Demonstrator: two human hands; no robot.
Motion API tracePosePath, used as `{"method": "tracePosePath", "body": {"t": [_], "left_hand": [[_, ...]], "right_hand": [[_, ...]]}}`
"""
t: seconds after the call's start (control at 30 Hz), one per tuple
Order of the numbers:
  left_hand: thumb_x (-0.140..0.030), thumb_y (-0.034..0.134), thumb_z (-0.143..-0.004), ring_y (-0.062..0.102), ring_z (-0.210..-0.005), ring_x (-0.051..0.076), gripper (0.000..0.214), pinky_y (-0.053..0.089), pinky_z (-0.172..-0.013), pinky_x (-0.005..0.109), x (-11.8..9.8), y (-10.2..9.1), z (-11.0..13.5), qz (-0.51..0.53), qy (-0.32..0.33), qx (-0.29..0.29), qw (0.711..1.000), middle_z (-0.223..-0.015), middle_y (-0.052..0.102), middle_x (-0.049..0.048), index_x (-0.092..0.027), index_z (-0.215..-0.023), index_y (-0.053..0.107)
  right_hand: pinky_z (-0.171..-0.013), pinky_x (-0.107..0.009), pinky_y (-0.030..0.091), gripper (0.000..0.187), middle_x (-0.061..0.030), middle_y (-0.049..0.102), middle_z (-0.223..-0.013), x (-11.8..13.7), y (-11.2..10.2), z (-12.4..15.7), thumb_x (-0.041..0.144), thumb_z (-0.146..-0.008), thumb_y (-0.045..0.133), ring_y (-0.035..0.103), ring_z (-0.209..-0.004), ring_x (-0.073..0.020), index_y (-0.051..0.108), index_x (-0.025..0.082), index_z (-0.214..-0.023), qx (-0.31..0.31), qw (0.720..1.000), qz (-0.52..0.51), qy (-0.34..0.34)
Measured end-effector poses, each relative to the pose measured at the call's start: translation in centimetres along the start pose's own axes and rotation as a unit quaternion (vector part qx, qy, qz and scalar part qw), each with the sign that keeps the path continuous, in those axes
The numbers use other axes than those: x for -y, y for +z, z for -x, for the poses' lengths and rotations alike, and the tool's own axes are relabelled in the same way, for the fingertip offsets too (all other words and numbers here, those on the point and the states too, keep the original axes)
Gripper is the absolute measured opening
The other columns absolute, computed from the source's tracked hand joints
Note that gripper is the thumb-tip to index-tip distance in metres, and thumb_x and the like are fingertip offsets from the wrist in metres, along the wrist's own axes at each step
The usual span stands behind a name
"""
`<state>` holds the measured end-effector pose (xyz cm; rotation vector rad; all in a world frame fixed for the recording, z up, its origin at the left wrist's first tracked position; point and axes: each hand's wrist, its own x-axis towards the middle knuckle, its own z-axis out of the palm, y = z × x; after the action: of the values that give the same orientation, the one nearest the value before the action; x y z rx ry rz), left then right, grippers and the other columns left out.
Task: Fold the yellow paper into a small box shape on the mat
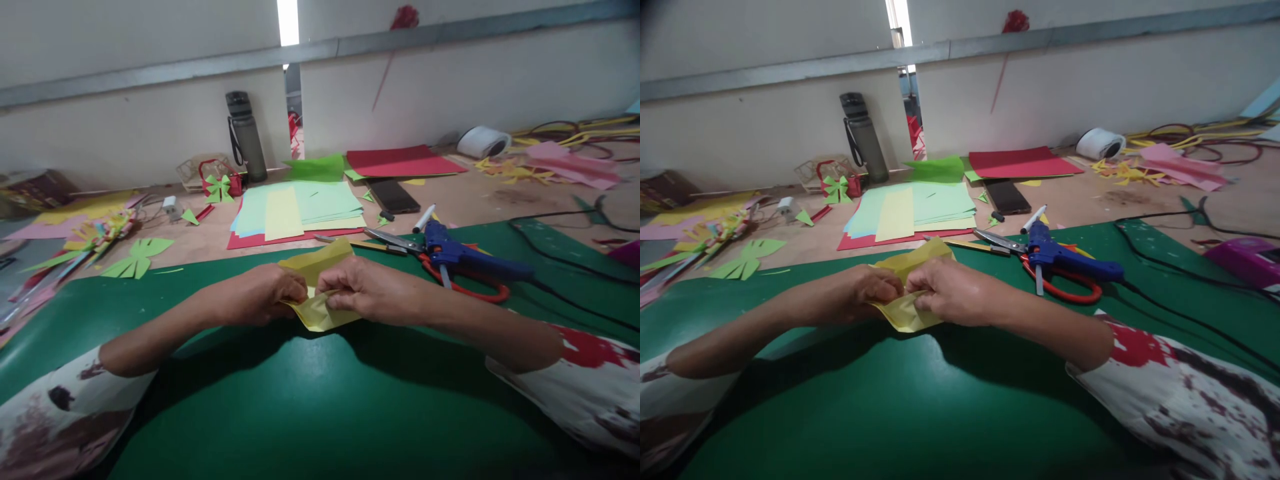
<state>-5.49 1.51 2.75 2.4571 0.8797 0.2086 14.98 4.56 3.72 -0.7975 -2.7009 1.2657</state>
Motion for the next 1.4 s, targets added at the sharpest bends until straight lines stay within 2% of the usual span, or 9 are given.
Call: {"method": "tracePosePath", "body": {"t": [0.07, 0.23, 0.43, 0.53, 0.6, 0.7, 0.9, 1.1, 1.4], "left_hand": [[-0.015, 0.059, -0.078, 0.058, -0.082, 0.016, 0.017, 0.041, -0.070, 0.022, -0.1, -0.4, 0.4, 0.010, -0.010, 0.025, 1.000, -0.089, 0.064, 0.0058, -0.015, -0.095, 0.064], [-0.033, 0.075, -0.065, 0.053, -0.107, 0.023, 0.066, 0.040, -0.089, 0.027, -0.8, -2.0, 1.3, 0.097, -0.070, 0.030, 0.992, -0.120, 0.057, 0.0077, -0.020, -0.125, 0.050], [-0.038, 0.059, -0.079, 0.059, -0.093, 0.021, 0.045, 0.046, -0.077, 0.027, -2.6, -1.3, 1.2, 0.036, -0.181, -0.041, 0.982, -0.112, 0.063, 0.0073, -0.017, -0.119, 0.055], [-0.033, 0.061, -0.075, 0.054, -0.104, 0.025, 0.050, 0.043, -0.087, 0.033, -3.2, -0.4, 1.2, -0.027, -0.165, -0.060, 0.984, -0.118, 0.058, 0.0101, -0.016, -0.122, 0.051], [-0.024, 0.054, -0.079, 0.052, -0.107, 0.024, 0.041, 0.042, -0.089, 0.034, -3.2, 0.1, 1.3, -0.053, -0.139, -0.073, 0.986, -0.118, 0.057, 0.0108, -0.015, -0.119, 0.052], [-0.009, 0.039, -0.081, 0.052, -0.106, 0.021, 0.031, 0.043, -0.090, 0.032, -2.8, 0.7, 1.2, -0.078, -0.116, -0.097, 0.985, -0.111, 0.059, 0.0105, -0.015, -0.106, 0.057], [-0.014, 0.042, -0.080, 0.053, -0.106, 0.023, 0.018, 0.041, -0.095, 0.036, -2.7, 1.4, 0.7, -0.088, -0.129, -0.168, 0.973, -0.098, 0.063, 0.0103, -0.015, -0.089, 0.058], [-0.007, 0.041, -0.074, 0.040, -0.123, 0.024, 0.042, 0.034, -0.103, 0.040, -2.3, 2.9, 0.7, -0.100, -0.153, -0.208, 0.961, -0.125, 0.051, 0.0141, -0.013, -0.113, 0.053], [-0.002, 0.042, -0.068, 0.039, -0.125, 0.024, 0.049, 0.036, -0.102, 0.039, -2.4, 2.8, 1.6, -0.042, -0.133, -0.205, 0.969, -0.131, 0.046, 0.0140, -0.013, -0.115, 0.051]], "right_hand": [[-0.048, -0.020, 0.024, 0.015, 0.0063, 0.038, -0.056, 0.3, 0.1, 0.2, 0.010, -0.077, 0.046, 0.035, -0.051, -0.0064, 0.047, 0.015, -0.063, -0.015, 0.999, 0.032, 0.002], [-0.048, -0.021, 0.023, 0.017, 0.0046, 0.043, -0.054, 1.0, 0.7, 0.6, 0.010, -0.076, 0.046, 0.036, -0.050, -0.0067, 0.049, 0.015, -0.060, -0.055, 0.990, 0.128, 0.005], [-0.048, -0.027, 0.018, 0.011, -0.0032, 0.060, -0.061, 1.4, 2.7, 1.0, 0.009, -0.069, 0.052, 0.048, -0.052, -0.0134, 0.058, 0.016, -0.075, -0.106, 0.934, 0.338, 0.050], [-0.049, -0.029, 0.017, 0.012, -0.0048, 0.063, -0.063, 1.4, 3.6, 1.4, 0.008, -0.070, 0.049, 0.052, -0.053, -0.0159, 0.056, 0.016, -0.073, -0.144, 0.902, 0.408, 0.005], [-0.048, -0.029, 0.016, 0.014, -0.0045, 0.062, -0.062, 1.4, 4.1, 1.6, 0.005, -0.069, 0.047, 0.053, -0.052, -0.0159, 0.054, 0.016, -0.071, -0.161, 0.891, 0.423, -0.008], [-0.047, -0.029, 0.014, 0.015, -0.0038, 0.060, -0.056, 1.5, 4.4, 1.8, 0.002, -0.067, 0.047, 0.053, -0.049, -0.0156, 0.052, 0.016, -0.067, -0.177, 0.885, 0.431, -0.005], [-0.046, -0.029, 0.015, 0.018, -0.0036, 0.061, -0.056, 1.7, 5.0, 1.6, -0.001, -0.064, 0.050, 0.053, -0.049, -0.0169, 0.052, 0.017, -0.067, -0.208, 0.867, 0.452, -0.032], [-0.047, -0.030, 0.021, 0.020, -0.0036, 0.060, -0.059, 1.9, 6.1, 1.3, -0.002, -0.064, 0.050, 0.054, -0.051, -0.0187, 0.051, 0.017, -0.070, -0.211, 0.844, 0.489, -0.060], [-0.045, -0.029, 0.021, 0.024, -0.0038, 0.061, -0.062, 2.4, 6.8, 1.3, -0.004, -0.064, 0.048, 0.056, -0.051, -0.0195, 0.052, 0.016, -0.076, -0.222, 0.843, 0.489, -0.041]]}}
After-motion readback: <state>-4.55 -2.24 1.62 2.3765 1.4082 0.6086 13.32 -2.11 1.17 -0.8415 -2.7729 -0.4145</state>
